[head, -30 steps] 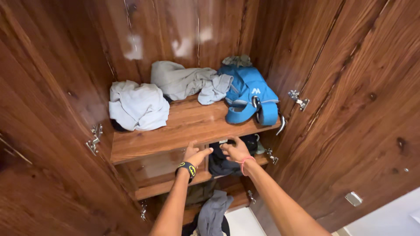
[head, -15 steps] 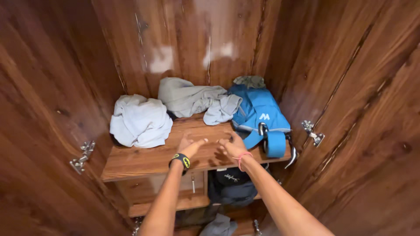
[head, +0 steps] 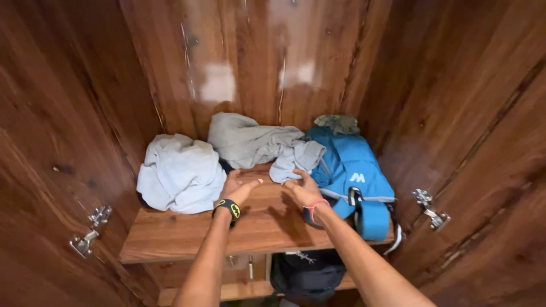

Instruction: The person opens a wooden wardrobe and removes several items of clothing and a blue backpack from the shelves. They then use a cloth and a cleaning solution to wipe down the interior shelves and walls of the empty wardrobe.

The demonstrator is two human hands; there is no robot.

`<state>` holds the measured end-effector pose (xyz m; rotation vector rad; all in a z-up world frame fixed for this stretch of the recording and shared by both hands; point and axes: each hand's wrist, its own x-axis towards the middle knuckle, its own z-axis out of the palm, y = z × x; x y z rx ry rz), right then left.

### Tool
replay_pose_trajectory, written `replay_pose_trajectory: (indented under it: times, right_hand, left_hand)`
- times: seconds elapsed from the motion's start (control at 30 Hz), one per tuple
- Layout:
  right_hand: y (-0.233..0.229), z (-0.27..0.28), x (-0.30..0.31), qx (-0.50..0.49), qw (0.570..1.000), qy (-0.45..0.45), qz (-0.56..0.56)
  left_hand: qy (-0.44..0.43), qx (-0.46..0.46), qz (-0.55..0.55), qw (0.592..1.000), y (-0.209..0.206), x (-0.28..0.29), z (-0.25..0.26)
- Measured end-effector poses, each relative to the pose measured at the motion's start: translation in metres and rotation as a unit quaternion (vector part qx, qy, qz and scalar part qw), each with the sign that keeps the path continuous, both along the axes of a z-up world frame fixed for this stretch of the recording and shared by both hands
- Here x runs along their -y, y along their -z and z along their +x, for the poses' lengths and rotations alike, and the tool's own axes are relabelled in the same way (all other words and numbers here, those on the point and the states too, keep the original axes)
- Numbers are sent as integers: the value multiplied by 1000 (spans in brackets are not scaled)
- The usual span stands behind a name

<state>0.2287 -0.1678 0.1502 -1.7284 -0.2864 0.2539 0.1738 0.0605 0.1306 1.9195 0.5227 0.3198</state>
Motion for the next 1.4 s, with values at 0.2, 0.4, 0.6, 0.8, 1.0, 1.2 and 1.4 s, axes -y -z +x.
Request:
replay_pose_trajectory:
  times: [0.2, 0.4, 0.6, 0.8, 1.0, 1.2, 1.4]
  right_hand:
    - [-12, 19, -23, 49, 998, 23, -46]
    - [-16, 49, -43, 43, 993, 21, -107]
    - [8, 107, -58, 116, 983, 41, -140]
    - [14, 146, -64, 260, 950, 23, -174]
    - [19, 159, -78, 217, 946, 44, -236]
    - [50, 198, -83, 190, 958, -9, -213]
    - [48, 219, -84, 120, 954, -61, -269]
  left_hand:
    - [-3, 34, -4, 999, 2, -29, 30]
    - [0, 30, 22, 999, -7, -62, 65]
    - [-12, 15, 62, 998, -25, -84, 86]
    - [-6, 8, 116, 993, -25, -105, 114]
    - [16, 12, 160, 987, -9, -121, 147]
    - [37, 21, 204, 978, -9, -122, 157]
    - [53, -61, 262, 962, -24, -110, 164]
